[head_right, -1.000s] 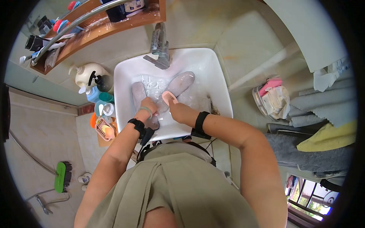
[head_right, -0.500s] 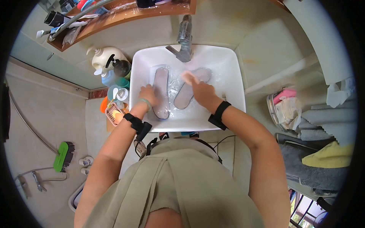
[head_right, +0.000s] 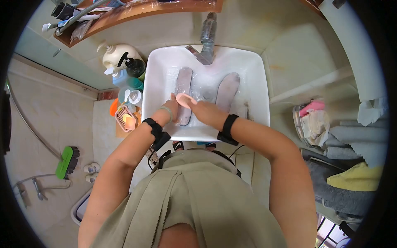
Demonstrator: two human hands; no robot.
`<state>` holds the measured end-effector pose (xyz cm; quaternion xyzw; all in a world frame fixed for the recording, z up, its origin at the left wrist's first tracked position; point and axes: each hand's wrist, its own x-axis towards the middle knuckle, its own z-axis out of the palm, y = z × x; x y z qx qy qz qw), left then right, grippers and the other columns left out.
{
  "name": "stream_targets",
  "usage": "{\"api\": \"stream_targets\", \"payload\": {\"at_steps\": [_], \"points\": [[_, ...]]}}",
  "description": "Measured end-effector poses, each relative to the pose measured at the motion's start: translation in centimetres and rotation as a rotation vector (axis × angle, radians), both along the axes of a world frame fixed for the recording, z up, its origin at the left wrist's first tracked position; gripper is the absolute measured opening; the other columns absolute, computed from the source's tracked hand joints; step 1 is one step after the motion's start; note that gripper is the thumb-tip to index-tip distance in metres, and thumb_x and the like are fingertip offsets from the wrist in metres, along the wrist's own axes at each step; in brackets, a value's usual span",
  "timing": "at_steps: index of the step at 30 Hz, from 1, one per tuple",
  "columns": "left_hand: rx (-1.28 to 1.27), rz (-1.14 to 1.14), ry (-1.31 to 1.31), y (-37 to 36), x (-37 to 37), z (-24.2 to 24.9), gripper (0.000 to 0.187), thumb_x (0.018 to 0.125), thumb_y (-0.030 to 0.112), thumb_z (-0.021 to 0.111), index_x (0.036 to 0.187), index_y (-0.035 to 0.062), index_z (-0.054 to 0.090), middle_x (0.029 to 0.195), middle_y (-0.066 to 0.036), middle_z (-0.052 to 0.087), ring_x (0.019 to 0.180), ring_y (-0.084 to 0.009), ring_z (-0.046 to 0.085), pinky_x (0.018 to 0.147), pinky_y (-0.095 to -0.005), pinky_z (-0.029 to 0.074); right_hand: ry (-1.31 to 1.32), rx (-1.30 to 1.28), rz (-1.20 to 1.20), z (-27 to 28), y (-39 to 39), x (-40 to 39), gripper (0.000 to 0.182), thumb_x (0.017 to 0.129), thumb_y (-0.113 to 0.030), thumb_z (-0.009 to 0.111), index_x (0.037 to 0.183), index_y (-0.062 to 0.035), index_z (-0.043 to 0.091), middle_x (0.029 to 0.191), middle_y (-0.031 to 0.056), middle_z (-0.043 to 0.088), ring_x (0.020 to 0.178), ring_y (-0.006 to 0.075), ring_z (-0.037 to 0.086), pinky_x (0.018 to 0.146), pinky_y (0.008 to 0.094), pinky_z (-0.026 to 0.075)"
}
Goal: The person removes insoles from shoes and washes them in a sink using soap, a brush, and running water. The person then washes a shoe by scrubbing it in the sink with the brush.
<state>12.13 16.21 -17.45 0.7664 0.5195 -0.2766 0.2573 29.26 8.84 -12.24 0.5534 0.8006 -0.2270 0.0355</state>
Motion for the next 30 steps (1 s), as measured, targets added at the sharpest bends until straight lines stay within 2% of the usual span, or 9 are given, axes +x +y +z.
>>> {"api": "stream_targets", "payload": {"at_steps": [7,12,15,21,24,25,27,28,30], "points": [[-0.068,-0.128,0.111,0.9,0.6,0.1,0.133,0.056,0.031,0.086,0.139,-0.0125,-0.008,0.111,-0.027,0.059,0.104,-0.0342,0.059,0.09,-0.0332,0.048,0.027,0.172,-0.183,-2.1,4.1,1.1,0.043,0.089,-0.008,0.044,0.132,-0.0107,0.037,0.081,0.0236,0.061,0.07,0.0388,0.062,0.057,0.0467,0.048],[-0.292,-0.349,0.18,2.8,1.4,-1.9,0.123,0.056,0.029,0.085,0.139,-0.0152,0.005,0.109,-0.028,0.059,0.104,-0.0349,0.059,0.09,-0.0323,0.048,0.014,-0.164,0.051,0.2,0.4,0.2,0.038,0.094,-0.014,0.036,0.132,-0.0112,0.039,0.086,0.0239,0.062,0.074,0.04,0.062,0.064,0.0486,0.047],[-0.006,-0.225,0.017,1.1,0.8,0.1,0.107,0.065,0.024,0.079,0.138,-0.0169,0.012,0.116,-0.025,0.059,0.103,-0.0297,0.062,0.089,-0.0327,0.049,0.008,-0.018,0.054,-0.6,1.6,1.2,0.033,0.091,-0.01,0.041,0.123,-0.0085,0.046,0.084,0.0227,0.064,0.077,0.0384,0.064,0.066,0.0486,0.05],[0.154,0.247,-0.324,0.9,-0.1,0.3,0.077,0.075,0.02,0.065,0.134,-0.0147,0.028,0.107,-0.025,0.061,0.098,-0.0312,0.063,0.082,-0.0322,0.052,0.136,-0.018,-0.089,-3.6,2.9,1.4,0.037,0.095,-0.015,0.04,0.131,-0.0111,0.047,0.079,0.0199,0.063,0.066,0.0321,0.064,0.058,0.0424,0.051],[-0.393,1.191,-0.971,2.0,-0.7,0.4,0.039,0.075,0.014,0.058,0.112,0.0028,0.05,0.093,-0.013,0.059,0.08,-0.0337,0.06,0.077,-0.0531,0.051,0.454,-0.431,-0.472,1.6,1.6,0.2,0.038,0.097,-0.021,0.038,0.134,-0.0132,0.045,0.069,0.0144,0.059,0.05,0.0226,0.058,0.044,0.0361,0.047],[-0.389,1.189,-0.975,1.6,-0.5,2.0,0.039,0.075,0.014,0.058,0.112,0.0028,0.05,0.093,-0.013,0.059,0.08,-0.0337,0.06,0.077,-0.0531,0.051,0.453,-0.425,-0.47,1.6,1.5,-0.2,0.038,0.097,-0.021,0.038,0.134,-0.0132,0.045,0.069,0.0144,0.059,0.05,0.0226,0.058,0.044,0.0361,0.047],[-0.54,1.669,-1.225,0.6,-0.3,4.8,0.038,0.077,0.022,0.057,0.11,0.0041,0.053,0.102,-0.016,0.057,0.091,-0.0363,0.058,0.081,-0.0582,0.047,0.781,-0.459,-0.576,1.7,1.6,-1.0,0.043,0.098,-0.023,0.037,0.141,-0.0185,0.037,0.059,0.0041,0.048,0.041,0.0112,0.046,0.035,0.0273,0.041],[-0.842,1.507,-1.491,0.3,-1.1,4.8,0.043,0.08,0.032,0.055,0.114,0.0062,0.051,0.11,-0.017,0.055,0.1,-0.0387,0.055,0.085,-0.0637,0.043,0.79,-0.449,-0.637,2.1,1.6,-2.2,0.043,0.098,-0.022,0.037,0.141,-0.0168,0.036,0.057,0.0044,0.047,0.039,0.013,0.046,0.036,0.027,0.042],[-0.873,1.555,-1.574,0.0,-0.8,5.0,0.046,0.082,0.035,0.053,0.117,0.0061,0.05,0.113,-0.017,0.054,0.102,-0.0385,0.055,0.087,-0.0618,0.043,0.713,-0.449,-0.57,3.5,1.3,-4.2,0.044,0.098,-0.022,0.036,0.142,-0.0166,0.033,0.056,0.0041,0.047,0.04,0.0129,0.047,0.036,0.0275,0.042]]}}
